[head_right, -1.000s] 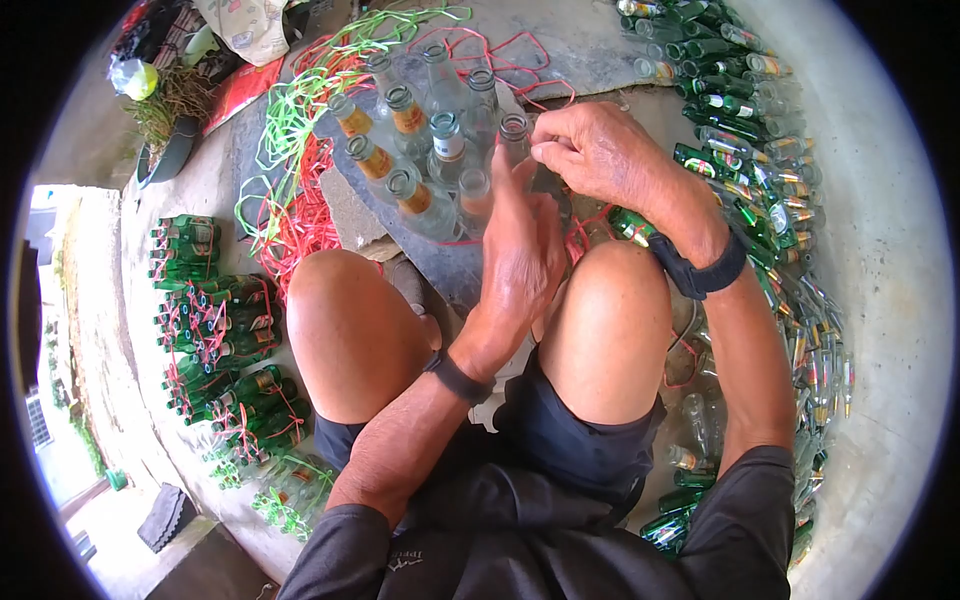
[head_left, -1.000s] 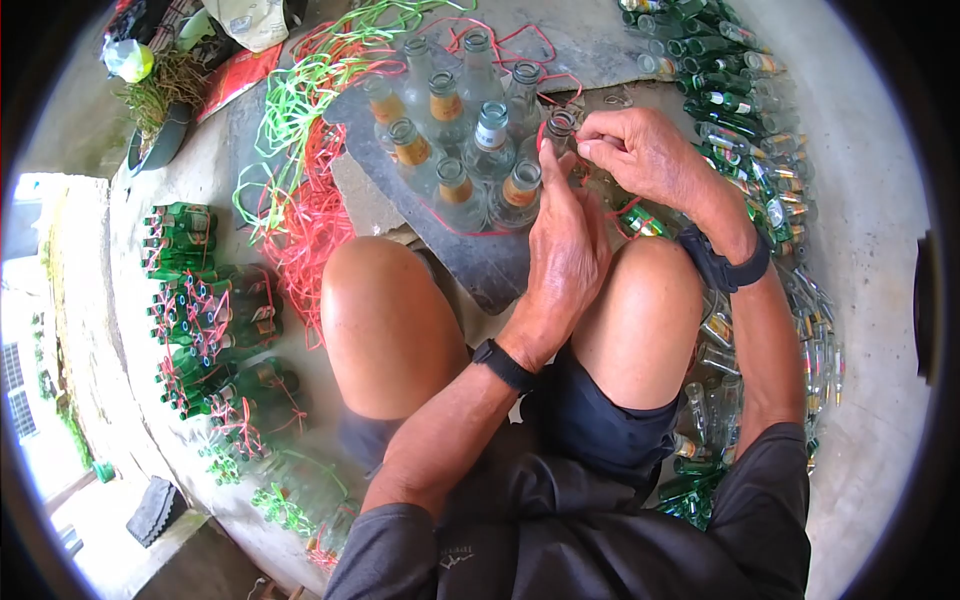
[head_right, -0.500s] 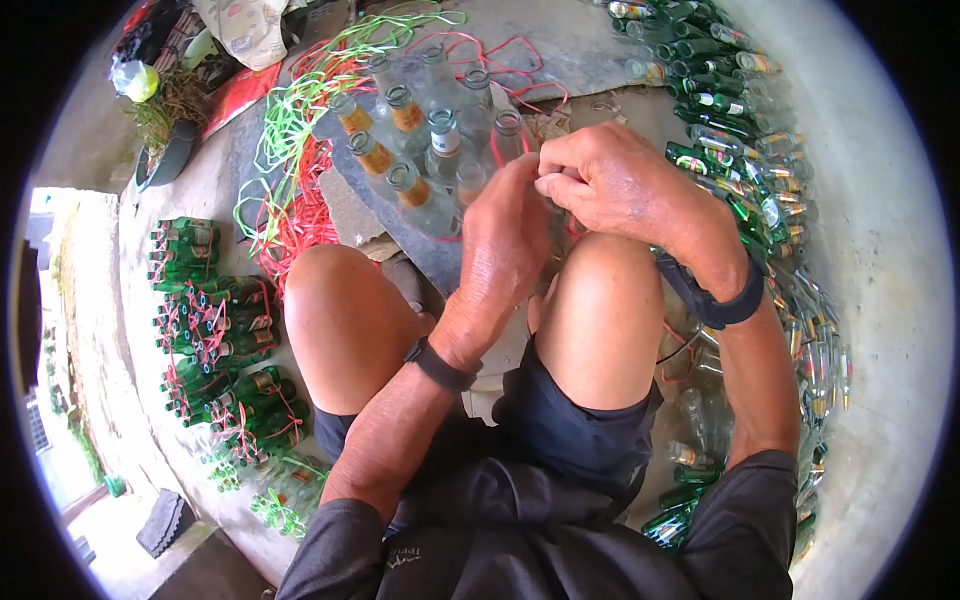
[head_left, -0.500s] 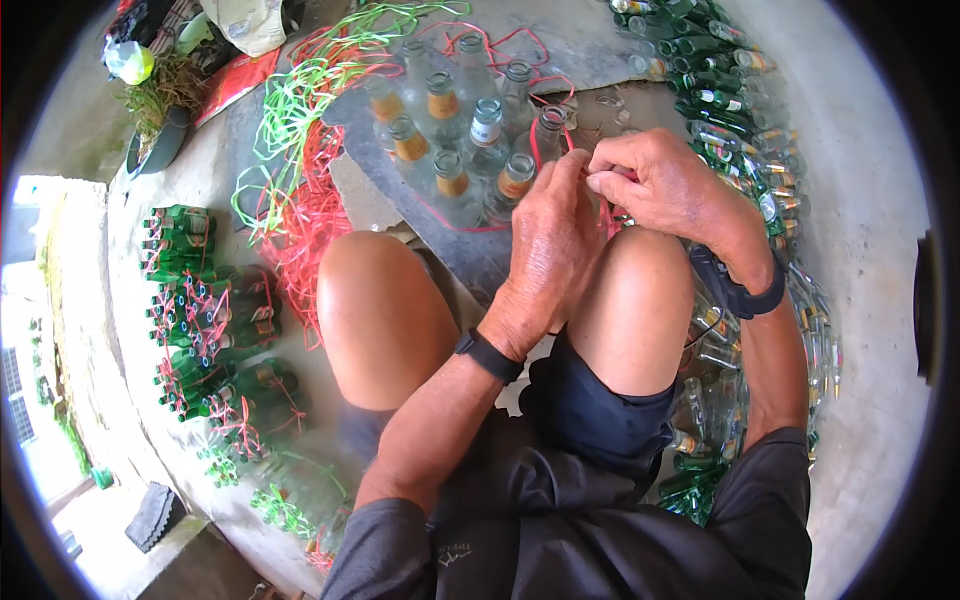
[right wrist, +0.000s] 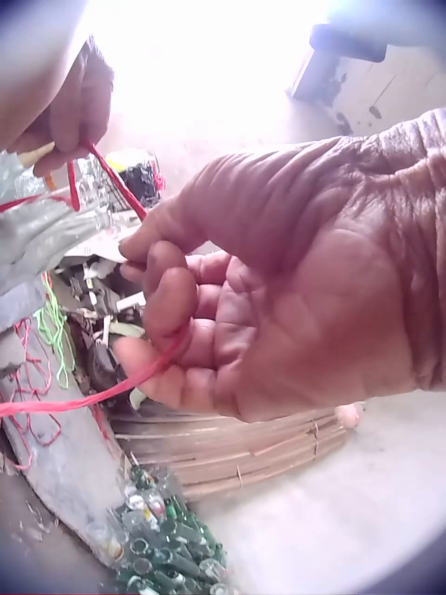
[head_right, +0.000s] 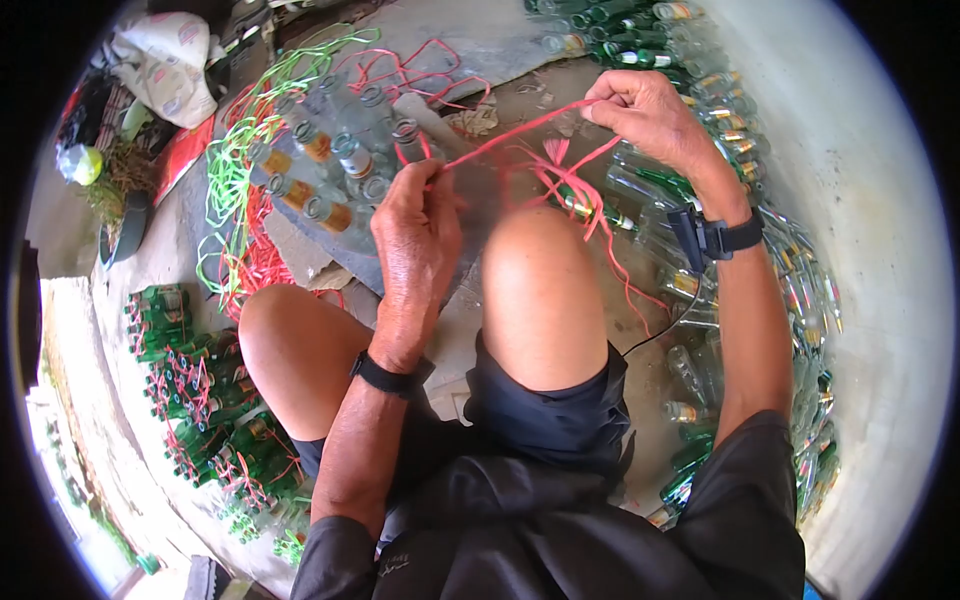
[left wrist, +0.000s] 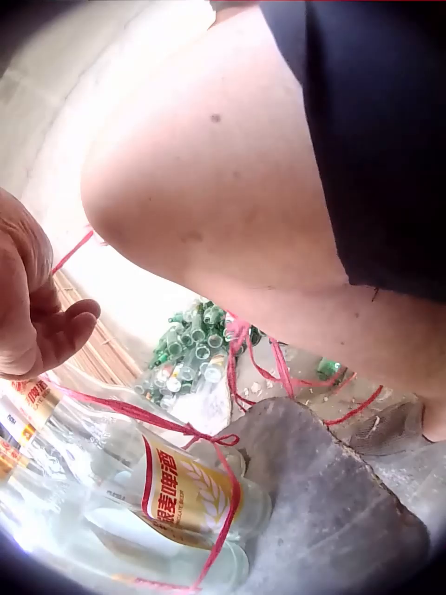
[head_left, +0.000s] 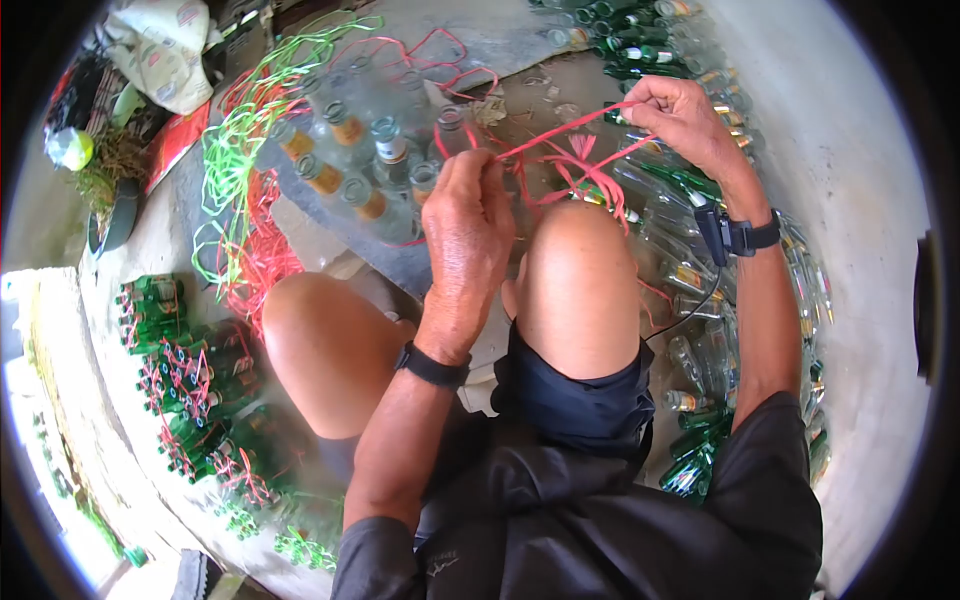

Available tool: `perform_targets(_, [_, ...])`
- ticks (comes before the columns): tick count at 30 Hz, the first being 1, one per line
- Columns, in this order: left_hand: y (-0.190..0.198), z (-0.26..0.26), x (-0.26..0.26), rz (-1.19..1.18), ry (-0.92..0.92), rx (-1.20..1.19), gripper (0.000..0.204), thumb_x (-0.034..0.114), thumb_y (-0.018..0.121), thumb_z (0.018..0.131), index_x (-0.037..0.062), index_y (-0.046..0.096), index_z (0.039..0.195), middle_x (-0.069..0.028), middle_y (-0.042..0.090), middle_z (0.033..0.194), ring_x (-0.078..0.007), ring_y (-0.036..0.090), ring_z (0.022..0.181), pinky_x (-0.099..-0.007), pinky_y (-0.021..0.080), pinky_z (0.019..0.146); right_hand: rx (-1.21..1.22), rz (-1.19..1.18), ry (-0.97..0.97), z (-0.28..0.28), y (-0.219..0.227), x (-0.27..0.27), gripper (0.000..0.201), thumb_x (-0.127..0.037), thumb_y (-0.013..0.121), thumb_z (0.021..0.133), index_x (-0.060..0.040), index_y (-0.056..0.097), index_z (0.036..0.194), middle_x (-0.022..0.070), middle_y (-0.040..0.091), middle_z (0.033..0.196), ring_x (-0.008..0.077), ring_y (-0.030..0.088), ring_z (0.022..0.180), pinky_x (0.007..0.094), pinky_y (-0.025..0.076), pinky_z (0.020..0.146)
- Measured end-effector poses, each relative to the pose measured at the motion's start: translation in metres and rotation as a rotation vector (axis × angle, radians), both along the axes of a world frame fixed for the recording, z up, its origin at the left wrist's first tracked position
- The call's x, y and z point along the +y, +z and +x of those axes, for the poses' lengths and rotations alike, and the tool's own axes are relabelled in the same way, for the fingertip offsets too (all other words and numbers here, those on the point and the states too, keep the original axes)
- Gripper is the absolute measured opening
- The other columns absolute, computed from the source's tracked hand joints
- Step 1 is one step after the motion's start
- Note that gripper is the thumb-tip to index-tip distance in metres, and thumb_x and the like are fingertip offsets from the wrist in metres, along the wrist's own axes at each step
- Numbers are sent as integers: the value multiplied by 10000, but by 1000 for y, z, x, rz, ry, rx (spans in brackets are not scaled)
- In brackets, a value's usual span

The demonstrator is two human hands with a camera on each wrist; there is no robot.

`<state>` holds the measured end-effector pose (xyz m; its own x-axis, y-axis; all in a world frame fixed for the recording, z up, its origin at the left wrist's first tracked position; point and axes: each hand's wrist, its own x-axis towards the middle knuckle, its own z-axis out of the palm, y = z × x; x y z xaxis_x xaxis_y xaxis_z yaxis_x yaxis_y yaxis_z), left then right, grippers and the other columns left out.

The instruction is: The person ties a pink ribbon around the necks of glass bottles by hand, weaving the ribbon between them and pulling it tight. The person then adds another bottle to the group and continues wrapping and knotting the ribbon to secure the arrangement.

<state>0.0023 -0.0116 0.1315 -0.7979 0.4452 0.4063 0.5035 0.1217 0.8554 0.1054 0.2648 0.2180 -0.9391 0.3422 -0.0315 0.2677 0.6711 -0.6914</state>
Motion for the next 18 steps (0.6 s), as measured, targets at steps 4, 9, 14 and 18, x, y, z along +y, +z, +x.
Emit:
perform_targets(4, [1,3,1,13,-25,-111,133,53,645,1022,-49,674,1103,-116,701,807,-142,718,696,-296,560,627,62,-137,-130,28,-2,22,128,-146,717,973,-18,724,968,-48,620,756,30,552,679,232,462,616])
perform_targets(9, [0,4,2,45,-34,-171,82,5,615,1009,-53,651,1055,-175,691,891,-224,728,656,-346,554,598,204,-227,-258,61,16,36,157,-180,699,996,-26,727,1004,-24,639,768,56,587,677,241,488,633])
perform_targets(14, [-1,5,3,-2,-20,-165,94,16,611,1021,-56,656,1061,-167,698,877,-207,732,666,-337,559,606,108,-41,-200,88,17,53,189,-179,704,999,7,735,998,-38,627,771,47,537,684,256,433,607])
perform_targets(18, [3,7,2,-13,-29,-162,103,32,613,1027,-50,664,1063,-164,700,870,-202,736,677,-337,562,612,-117,70,-223,95,32,46,177,-148,680,1011,13,732,1062,-1,655,820,73,587,759,248,491,719])
